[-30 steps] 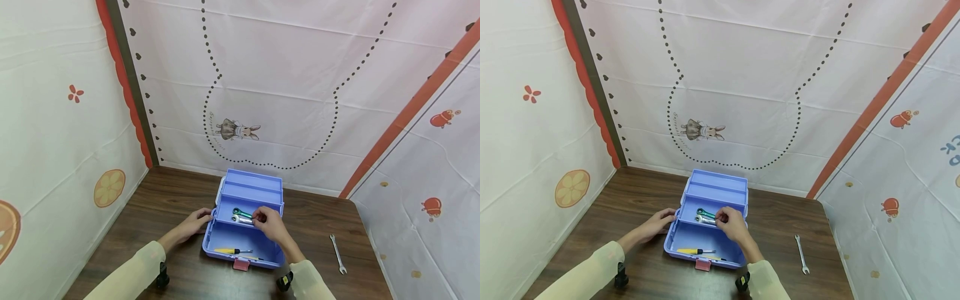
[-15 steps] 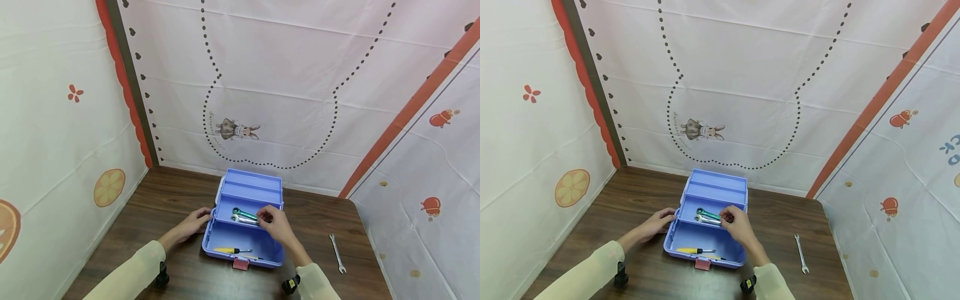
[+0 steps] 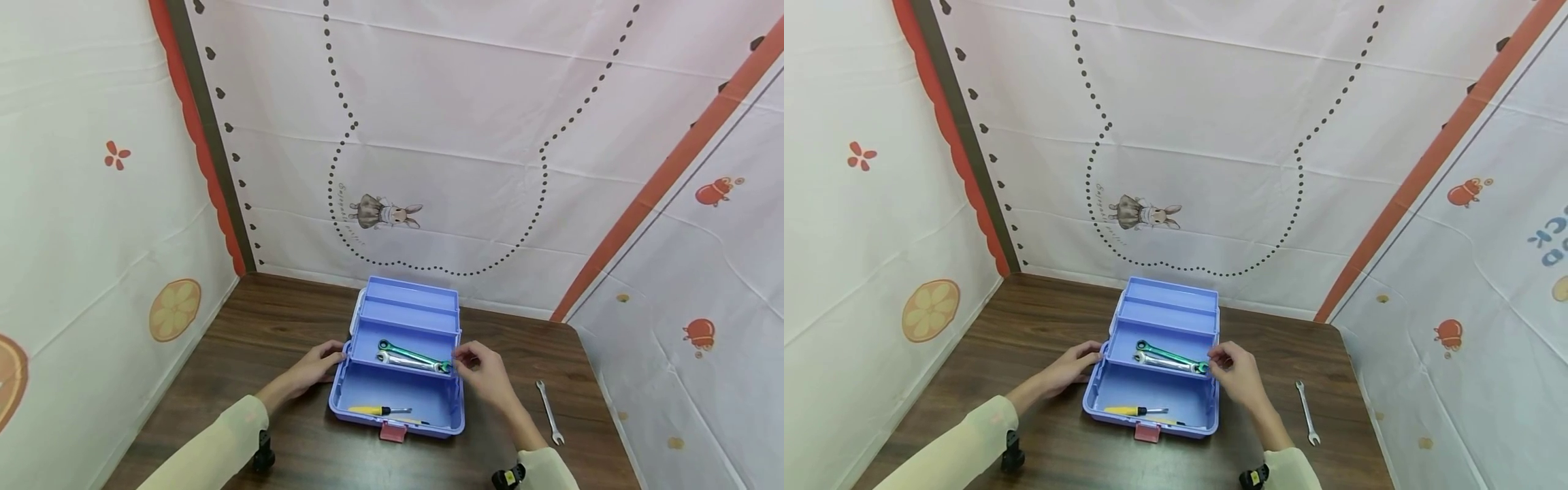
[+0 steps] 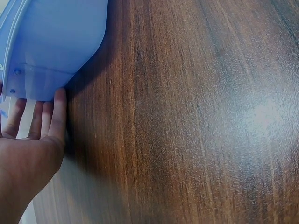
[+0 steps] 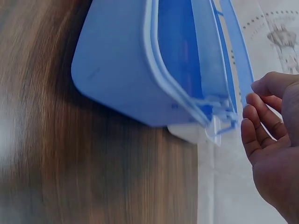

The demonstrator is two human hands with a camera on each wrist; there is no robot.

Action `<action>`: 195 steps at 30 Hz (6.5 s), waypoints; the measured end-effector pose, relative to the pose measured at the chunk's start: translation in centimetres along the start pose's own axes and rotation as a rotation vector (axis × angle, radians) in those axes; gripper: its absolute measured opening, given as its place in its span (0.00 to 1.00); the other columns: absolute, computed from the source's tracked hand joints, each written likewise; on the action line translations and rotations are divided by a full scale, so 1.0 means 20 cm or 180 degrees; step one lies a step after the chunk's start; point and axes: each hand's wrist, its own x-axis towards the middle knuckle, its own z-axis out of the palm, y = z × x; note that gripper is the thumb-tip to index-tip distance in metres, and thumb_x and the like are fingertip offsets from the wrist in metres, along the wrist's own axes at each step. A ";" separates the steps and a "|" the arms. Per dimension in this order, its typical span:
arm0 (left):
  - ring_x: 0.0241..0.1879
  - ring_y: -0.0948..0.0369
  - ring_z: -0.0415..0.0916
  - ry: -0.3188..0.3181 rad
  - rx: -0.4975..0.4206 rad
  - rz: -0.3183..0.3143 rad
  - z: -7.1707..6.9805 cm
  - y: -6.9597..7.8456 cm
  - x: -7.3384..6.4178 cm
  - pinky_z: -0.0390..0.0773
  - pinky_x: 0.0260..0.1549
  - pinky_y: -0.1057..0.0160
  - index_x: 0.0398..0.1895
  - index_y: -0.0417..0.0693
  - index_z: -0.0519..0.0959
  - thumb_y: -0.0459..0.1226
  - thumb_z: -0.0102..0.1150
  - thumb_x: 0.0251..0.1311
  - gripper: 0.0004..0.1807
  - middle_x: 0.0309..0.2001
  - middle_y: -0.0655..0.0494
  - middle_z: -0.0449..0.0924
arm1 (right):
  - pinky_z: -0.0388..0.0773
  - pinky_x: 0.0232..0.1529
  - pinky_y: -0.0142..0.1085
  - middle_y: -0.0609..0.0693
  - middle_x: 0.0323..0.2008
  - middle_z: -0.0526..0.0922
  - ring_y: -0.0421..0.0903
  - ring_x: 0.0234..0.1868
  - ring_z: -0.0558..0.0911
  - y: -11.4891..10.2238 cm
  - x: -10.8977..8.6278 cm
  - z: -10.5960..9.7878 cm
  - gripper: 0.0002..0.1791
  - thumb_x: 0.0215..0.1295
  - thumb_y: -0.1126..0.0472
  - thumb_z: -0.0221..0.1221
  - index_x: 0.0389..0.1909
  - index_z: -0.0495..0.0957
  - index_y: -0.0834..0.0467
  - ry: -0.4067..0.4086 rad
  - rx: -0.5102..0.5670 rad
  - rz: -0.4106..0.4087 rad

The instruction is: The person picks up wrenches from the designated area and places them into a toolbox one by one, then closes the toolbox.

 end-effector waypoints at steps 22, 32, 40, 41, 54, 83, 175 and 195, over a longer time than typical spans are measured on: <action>0.64 0.48 0.77 0.0014 0.0000 -0.0043 -0.01 0.01 -0.01 0.85 0.57 0.48 0.71 0.39 0.72 0.46 0.58 0.79 0.26 0.66 0.41 0.76 | 0.79 0.35 0.25 0.50 0.33 0.86 0.37 0.35 0.80 0.28 -0.20 -0.37 0.06 0.65 0.72 0.70 0.41 0.86 0.64 0.0486 -0.0407 0.0573; 0.65 0.48 0.76 0.0040 0.0030 -0.0046 -0.01 0.00 -0.01 0.85 0.56 0.48 0.71 0.40 0.72 0.47 0.58 0.78 0.27 0.67 0.40 0.75 | 0.75 0.33 0.21 0.50 0.33 0.87 0.33 0.34 0.79 0.41 -0.30 -0.47 0.05 0.66 0.71 0.70 0.41 0.86 0.63 0.0728 -0.0596 0.0861; 0.64 0.48 0.77 0.0036 0.0018 -0.0050 -0.01 0.00 -0.01 0.85 0.56 0.48 0.71 0.39 0.72 0.47 0.59 0.78 0.28 0.67 0.40 0.75 | 0.75 0.32 0.19 0.51 0.32 0.86 0.31 0.32 0.79 0.48 -0.36 -0.53 0.06 0.66 0.68 0.71 0.42 0.86 0.65 0.0827 -0.0683 0.1045; 0.64 0.48 0.77 0.0036 0.0011 -0.0050 -0.01 0.00 -0.01 0.85 0.56 0.48 0.71 0.39 0.72 0.47 0.59 0.78 0.28 0.67 0.40 0.75 | 0.75 0.32 0.19 0.51 0.32 0.86 0.30 0.31 0.79 0.50 -0.37 -0.53 0.07 0.65 0.68 0.71 0.42 0.86 0.65 0.0839 -0.0701 0.1054; 0.64 0.48 0.77 0.0055 0.0034 -0.0037 -0.01 0.00 0.00 0.85 0.56 0.47 0.71 0.39 0.72 0.47 0.58 0.78 0.28 0.67 0.40 0.75 | 0.70 0.32 0.21 0.51 0.33 0.88 0.28 0.30 0.77 0.61 -0.47 -0.56 0.09 0.67 0.63 0.71 0.44 0.86 0.64 0.0846 -0.0891 0.1503; 0.63 0.48 0.77 0.0059 0.0036 -0.0038 0.00 0.00 -0.01 0.86 0.55 0.47 0.70 0.40 0.73 0.47 0.58 0.78 0.26 0.66 0.41 0.75 | 0.74 0.35 0.31 0.52 0.35 0.88 0.34 0.31 0.79 0.67 -0.52 -0.50 0.12 0.65 0.64 0.71 0.46 0.86 0.66 0.0649 -0.0999 0.1796; 0.63 0.49 0.76 0.0093 0.0032 -0.0014 0.00 -0.02 -0.01 0.85 0.56 0.47 0.70 0.40 0.73 0.48 0.58 0.78 0.27 0.66 0.42 0.76 | 0.70 0.34 0.38 0.49 0.30 0.81 0.45 0.31 0.76 0.71 -0.53 -0.47 0.09 0.60 0.65 0.66 0.38 0.80 0.65 0.0361 -0.1029 0.1803; 0.64 0.49 0.76 0.0082 0.0037 -0.0029 -0.01 -0.03 -0.01 0.85 0.56 0.46 0.71 0.40 0.73 0.48 0.58 0.78 0.28 0.66 0.42 0.75 | 0.71 0.35 0.37 0.48 0.30 0.81 0.43 0.31 0.76 0.70 -0.53 -0.46 0.07 0.61 0.66 0.69 0.37 0.81 0.62 0.0475 -0.1020 0.1825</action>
